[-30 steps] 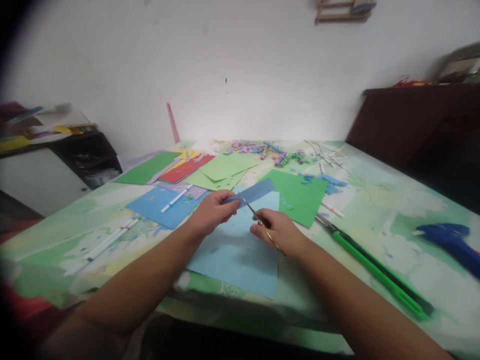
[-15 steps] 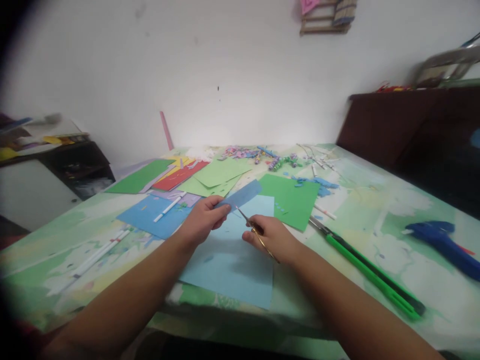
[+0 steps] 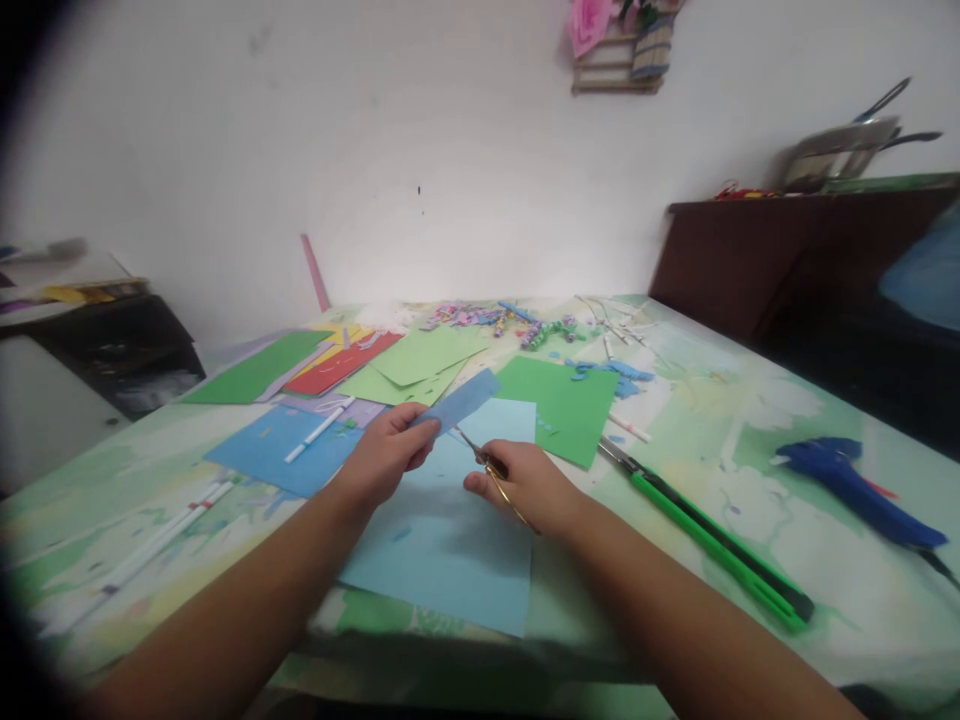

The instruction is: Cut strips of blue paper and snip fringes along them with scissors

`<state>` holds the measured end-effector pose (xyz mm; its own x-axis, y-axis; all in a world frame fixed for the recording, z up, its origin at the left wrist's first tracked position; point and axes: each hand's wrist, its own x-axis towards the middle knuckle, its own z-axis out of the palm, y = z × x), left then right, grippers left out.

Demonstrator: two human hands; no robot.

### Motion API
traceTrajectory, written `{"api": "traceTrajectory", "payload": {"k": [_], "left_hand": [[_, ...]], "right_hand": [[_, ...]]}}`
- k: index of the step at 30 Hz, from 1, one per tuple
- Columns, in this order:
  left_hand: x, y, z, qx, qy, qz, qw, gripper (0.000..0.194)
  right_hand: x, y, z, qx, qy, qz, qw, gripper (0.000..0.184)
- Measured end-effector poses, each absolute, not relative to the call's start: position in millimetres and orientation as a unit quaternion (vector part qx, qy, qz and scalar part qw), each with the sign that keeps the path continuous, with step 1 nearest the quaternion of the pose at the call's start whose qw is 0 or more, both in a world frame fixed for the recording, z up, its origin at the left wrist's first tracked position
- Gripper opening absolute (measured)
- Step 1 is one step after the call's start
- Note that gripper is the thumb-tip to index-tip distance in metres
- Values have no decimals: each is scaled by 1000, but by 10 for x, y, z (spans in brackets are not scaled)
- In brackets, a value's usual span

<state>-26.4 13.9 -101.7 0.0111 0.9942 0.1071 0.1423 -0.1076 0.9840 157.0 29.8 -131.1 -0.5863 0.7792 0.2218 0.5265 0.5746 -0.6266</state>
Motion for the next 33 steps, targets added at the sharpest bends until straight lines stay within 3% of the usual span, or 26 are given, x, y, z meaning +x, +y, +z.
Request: {"api": "traceTrajectory", "payload": {"k": [6, 33], "left_hand": [[-238, 121, -997, 569, 493, 475, 455, 17], [-271, 77, -944, 624, 522, 454, 362, 24]], "right_hand": [[1564, 281, -1283, -388, -850, 260, 244, 38], [1576, 270, -1310, -392, -844, 252, 265, 35]]}}
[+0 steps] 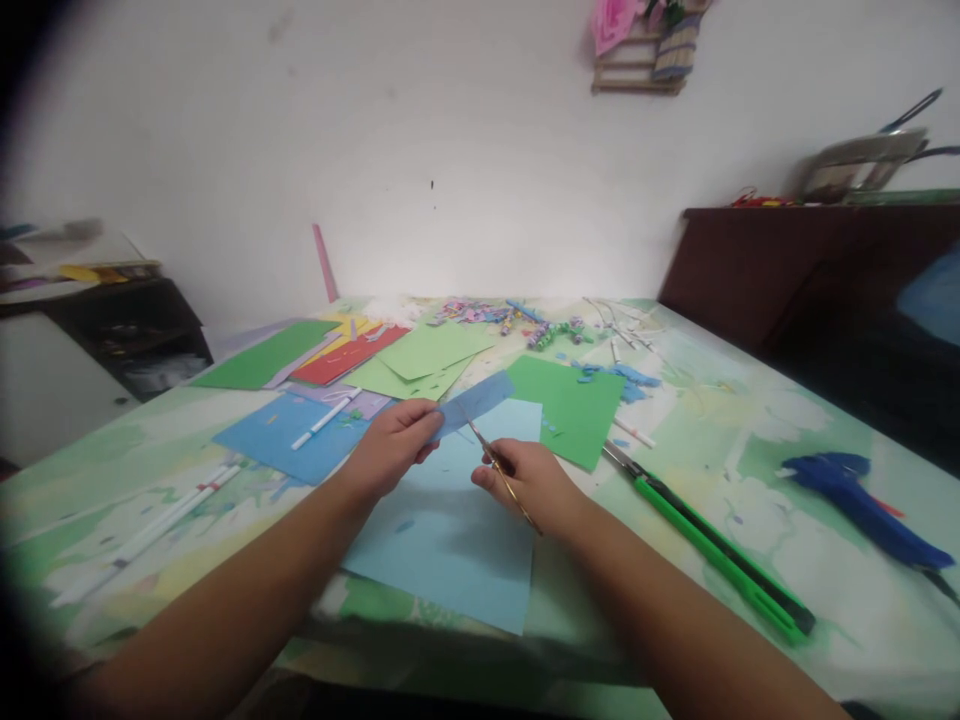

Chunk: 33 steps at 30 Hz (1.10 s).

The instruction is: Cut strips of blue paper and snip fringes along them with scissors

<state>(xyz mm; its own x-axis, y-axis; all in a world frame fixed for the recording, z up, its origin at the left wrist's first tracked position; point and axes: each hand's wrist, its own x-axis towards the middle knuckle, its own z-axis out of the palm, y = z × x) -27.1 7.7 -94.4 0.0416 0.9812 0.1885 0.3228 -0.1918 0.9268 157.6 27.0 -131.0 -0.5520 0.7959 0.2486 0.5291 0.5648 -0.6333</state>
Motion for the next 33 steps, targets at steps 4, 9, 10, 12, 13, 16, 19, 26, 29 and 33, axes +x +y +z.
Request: {"api": "traceTrajectory", "payload": {"k": [4, 9, 10, 12, 13, 16, 19, 26, 29, 33], "left_hand": [[-273, 76, -936, 628, 518, 451, 365, 25], [-279, 69, -938, 629, 513, 450, 372, 25], [-279, 66, -937, 630, 511, 450, 374, 25], [-280, 60, -934, 628, 512, 449, 376, 25], [-281, 58, -933, 628, 513, 448, 376, 25], [-286, 61, -933, 635, 516, 444, 365, 26], [-292, 73, -942, 638, 511, 448, 362, 25], [-304, 87, -970, 647, 502, 451, 355, 25], [-311, 91, -971, 645, 506, 451, 354, 24], [-316, 85, -966, 657, 500, 442, 350, 25]], "right_hand": [[1573, 269, -1308, -396, -843, 251, 263, 32], [1560, 265, -1302, -400, -844, 248, 257, 32], [1558, 265, -1302, -402, -844, 247, 256, 33], [1556, 264, -1304, -407, -843, 242, 256, 33], [1555, 264, -1305, -410, -842, 240, 256, 33], [1547, 264, -1303, -417, -840, 237, 255, 33], [1533, 263, -1297, -423, -836, 238, 257, 32], [1517, 271, -1294, -437, -827, 236, 264, 31], [1521, 269, -1291, -442, -823, 236, 267, 32], [1517, 252, -1272, -451, -817, 236, 270, 33]]}}
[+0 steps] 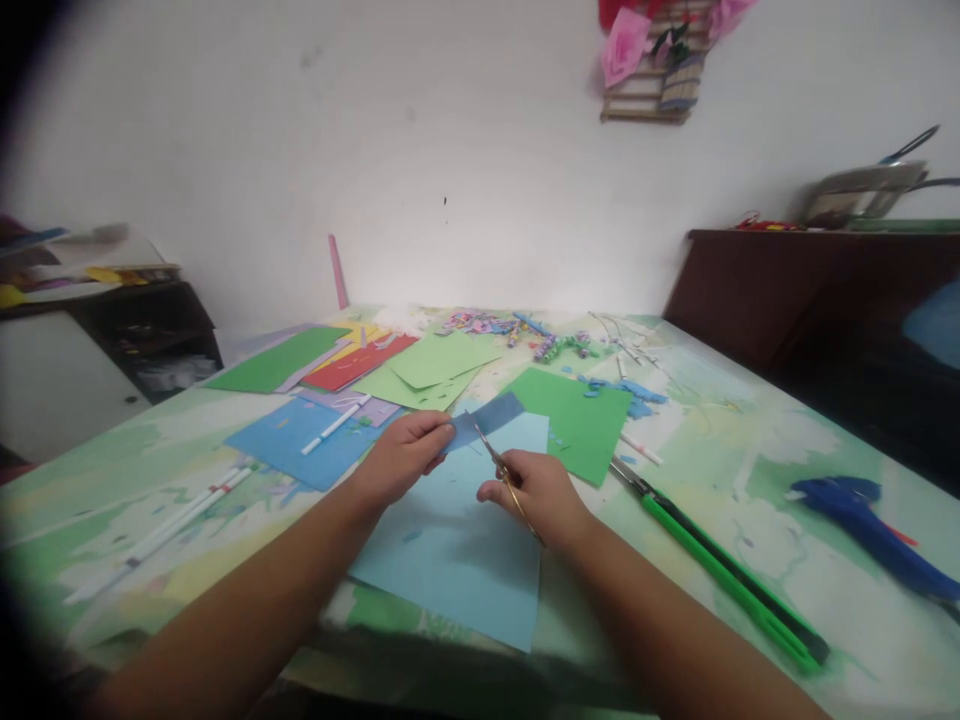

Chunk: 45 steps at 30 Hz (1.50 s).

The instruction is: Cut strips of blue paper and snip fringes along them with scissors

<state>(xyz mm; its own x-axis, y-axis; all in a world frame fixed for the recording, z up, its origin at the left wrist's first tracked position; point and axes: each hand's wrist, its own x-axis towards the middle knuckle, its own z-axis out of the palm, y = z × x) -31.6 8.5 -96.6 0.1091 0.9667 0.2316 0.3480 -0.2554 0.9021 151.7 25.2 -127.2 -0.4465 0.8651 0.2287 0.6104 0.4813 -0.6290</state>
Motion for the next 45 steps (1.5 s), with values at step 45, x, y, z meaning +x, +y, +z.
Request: {"api": "traceTrajectory", "payload": {"k": [45], "left_hand": [[-363, 271, -1236, 833, 525, 107, 142, 16]], "right_hand": [[1570, 359, -1245, -512, -750, 240, 344, 30]]}}
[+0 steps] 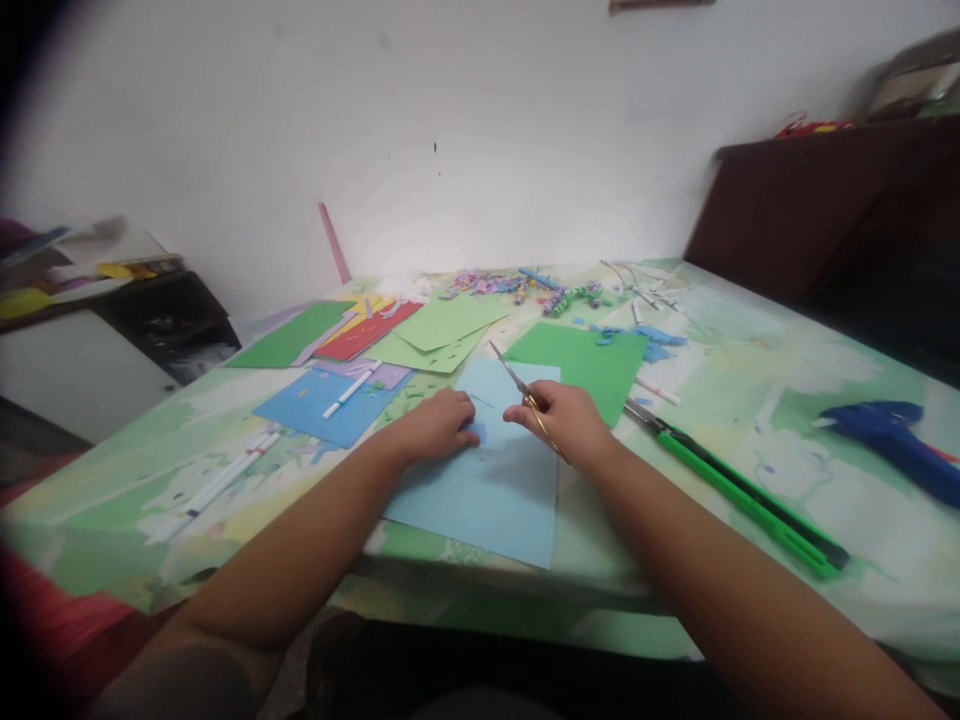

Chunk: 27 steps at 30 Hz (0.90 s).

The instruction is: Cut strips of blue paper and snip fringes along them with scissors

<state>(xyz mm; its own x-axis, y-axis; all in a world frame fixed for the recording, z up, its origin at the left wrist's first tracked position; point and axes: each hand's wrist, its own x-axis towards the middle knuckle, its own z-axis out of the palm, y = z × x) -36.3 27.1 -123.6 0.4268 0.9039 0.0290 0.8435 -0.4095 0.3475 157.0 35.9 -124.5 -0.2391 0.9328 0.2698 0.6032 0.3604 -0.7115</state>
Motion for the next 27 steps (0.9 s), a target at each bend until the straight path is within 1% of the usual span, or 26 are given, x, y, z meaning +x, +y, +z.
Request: {"api": "traceTrajectory", "payload": {"k": [3, 4, 7, 8, 10, 12, 15, 18, 23, 27], "left_hand": [[-366, 266, -1206, 796, 553, 183, 165, 13], [-361, 257, -1186, 778, 564, 214, 175, 16], [-316, 212, -1130, 723, 573, 314, 225, 32], [-289, 192, -1119, 706, 563, 349, 250, 35], [-219, 145, -1114, 663, 521, 428, 326, 31], [-136, 96, -1128, 582, 453, 514, 439, 24], [-31, 37, -1158, 517, 414, 530, 530, 22], [10, 16, -1169, 460, 393, 532, 593, 18], [-36, 31, -1147, 436, 415, 525, 602, 15], [-90, 32, -1122, 476, 440, 438, 623, 16]], "right_hand": [[1572, 360, -1249, -504, -747, 251, 352, 31], [1573, 363, -1254, -503, -745, 256, 356, 31], [1572, 369, -1274, -498, -730, 280, 374, 31], [1567, 367, -1280, -493, -726, 295, 379, 31], [1547, 349, -1287, -473, -719, 334, 386, 30], [1514, 313, -1283, -444, -714, 379, 386, 31], [1460, 255, -1261, -403, -707, 435, 385, 35], [1431, 237, -1248, -392, -689, 467, 391, 33], [1455, 294, -1271, -410, -640, 493, 424, 27], [1482, 323, -1273, -405, -623, 498, 447, 27]]}}
